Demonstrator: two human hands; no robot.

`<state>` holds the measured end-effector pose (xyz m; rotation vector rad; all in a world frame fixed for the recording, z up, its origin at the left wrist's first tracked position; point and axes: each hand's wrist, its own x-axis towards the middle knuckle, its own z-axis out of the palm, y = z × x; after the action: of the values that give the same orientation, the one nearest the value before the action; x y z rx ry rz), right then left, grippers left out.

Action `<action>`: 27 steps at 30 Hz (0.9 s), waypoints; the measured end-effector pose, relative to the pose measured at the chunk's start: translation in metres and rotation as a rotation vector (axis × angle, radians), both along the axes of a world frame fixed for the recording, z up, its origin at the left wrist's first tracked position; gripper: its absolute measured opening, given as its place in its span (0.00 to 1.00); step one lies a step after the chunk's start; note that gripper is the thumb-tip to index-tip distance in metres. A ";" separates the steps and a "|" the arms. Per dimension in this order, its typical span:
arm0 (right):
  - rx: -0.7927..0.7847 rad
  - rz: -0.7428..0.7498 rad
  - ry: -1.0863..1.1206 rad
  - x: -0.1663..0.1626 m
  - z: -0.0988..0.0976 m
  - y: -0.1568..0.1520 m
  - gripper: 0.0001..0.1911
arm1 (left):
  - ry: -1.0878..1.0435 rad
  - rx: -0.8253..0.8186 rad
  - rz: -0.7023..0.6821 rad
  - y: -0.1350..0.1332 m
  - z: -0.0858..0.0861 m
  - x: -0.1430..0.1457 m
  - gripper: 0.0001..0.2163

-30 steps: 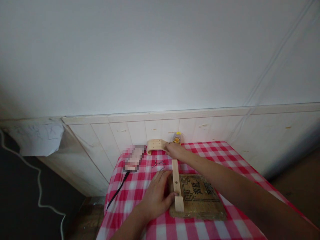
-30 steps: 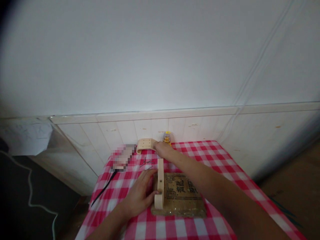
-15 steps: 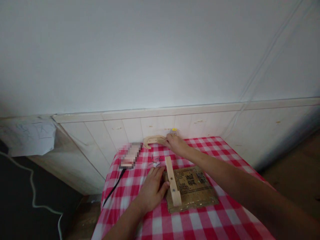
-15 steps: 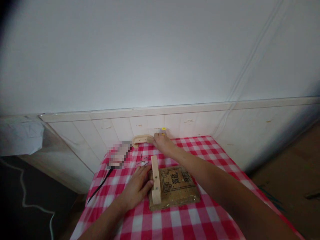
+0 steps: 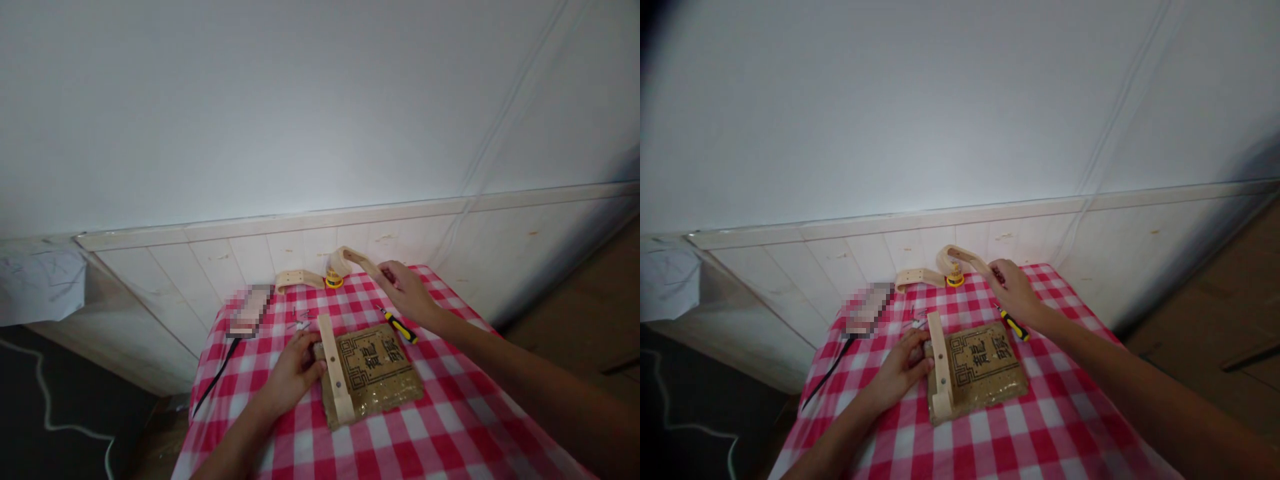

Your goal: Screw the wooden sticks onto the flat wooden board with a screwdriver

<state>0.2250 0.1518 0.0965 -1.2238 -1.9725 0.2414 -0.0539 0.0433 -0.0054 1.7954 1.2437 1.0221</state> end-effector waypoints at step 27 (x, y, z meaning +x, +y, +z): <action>-0.542 0.275 0.028 -0.040 -0.012 -0.068 0.12 | -0.926 -0.551 0.012 -0.008 0.004 0.015 0.41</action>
<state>0.1854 0.0833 0.0849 -1.2521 -2.1195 0.9771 -0.0392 0.0356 -0.0011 0.7264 0.8113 1.1638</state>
